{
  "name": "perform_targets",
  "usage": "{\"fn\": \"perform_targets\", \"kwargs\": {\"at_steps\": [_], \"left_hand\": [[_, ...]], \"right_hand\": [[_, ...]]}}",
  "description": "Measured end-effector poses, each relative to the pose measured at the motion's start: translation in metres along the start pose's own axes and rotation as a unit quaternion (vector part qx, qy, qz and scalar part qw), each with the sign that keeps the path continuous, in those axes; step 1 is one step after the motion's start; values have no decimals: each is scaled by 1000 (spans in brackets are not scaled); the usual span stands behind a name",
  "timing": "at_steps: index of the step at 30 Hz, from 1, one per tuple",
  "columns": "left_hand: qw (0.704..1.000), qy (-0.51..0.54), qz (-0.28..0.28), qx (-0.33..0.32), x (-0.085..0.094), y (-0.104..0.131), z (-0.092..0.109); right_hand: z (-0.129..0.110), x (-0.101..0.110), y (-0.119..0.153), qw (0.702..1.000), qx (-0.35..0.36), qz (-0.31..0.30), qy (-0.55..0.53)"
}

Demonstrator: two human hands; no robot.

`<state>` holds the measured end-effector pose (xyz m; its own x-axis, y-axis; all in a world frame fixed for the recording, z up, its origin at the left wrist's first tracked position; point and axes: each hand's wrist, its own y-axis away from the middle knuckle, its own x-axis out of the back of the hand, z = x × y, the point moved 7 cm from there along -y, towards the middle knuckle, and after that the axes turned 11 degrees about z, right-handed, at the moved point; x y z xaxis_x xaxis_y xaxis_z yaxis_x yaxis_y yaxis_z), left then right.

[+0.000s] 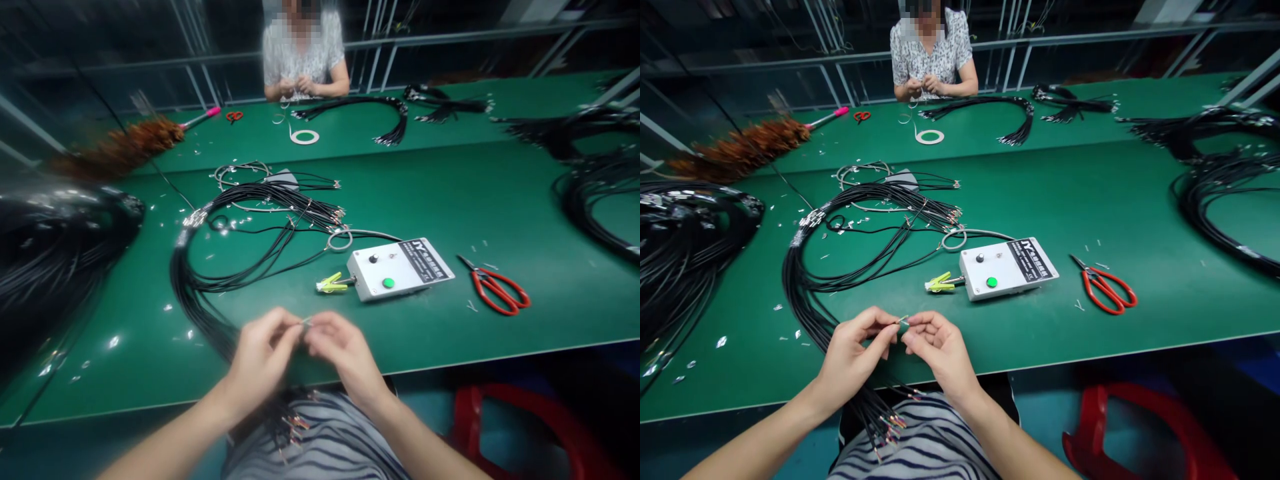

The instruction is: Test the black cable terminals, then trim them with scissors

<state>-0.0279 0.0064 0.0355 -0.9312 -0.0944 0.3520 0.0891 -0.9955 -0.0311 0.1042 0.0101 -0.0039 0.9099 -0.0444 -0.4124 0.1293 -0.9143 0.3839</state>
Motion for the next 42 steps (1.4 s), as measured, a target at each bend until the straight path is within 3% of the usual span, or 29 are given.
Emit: {"fn": "perform_targets", "kwargs": {"at_steps": [6,10,14,21,26,28,30,34,37,42], "left_hand": [[1000,16,-14,11,-3,2,-1],[994,92,-28,49,-5,2,-3],[986,148,-60,42,-12,0,2],[974,204,35,97,-11,-7,-10],[993,91,62,39,-8,-5,-4],[994,73,76,5,-7,-6,0],[993,82,80,5,-7,-9,0],[992,100,64,43,-10,-14,-9],[995,88,41,34,-14,-16,-11],[999,39,-5,4,-22,-19,-11]], "right_hand": [[-8,-2,-3,998,32,31,33],[0,-6,-7,999,-4,33,28],[6,-8,-9,998,-32,35,32],[-8,-10,-6,996,27,13,81],[-25,-2,-5,969,137,41,201],[-34,3,-2,940,206,44,268],[-45,7,2,890,289,47,350],[-62,0,13,731,436,36,524],[-65,-16,15,642,480,10,597],[-64,-30,8,550,507,-37,662]]}}
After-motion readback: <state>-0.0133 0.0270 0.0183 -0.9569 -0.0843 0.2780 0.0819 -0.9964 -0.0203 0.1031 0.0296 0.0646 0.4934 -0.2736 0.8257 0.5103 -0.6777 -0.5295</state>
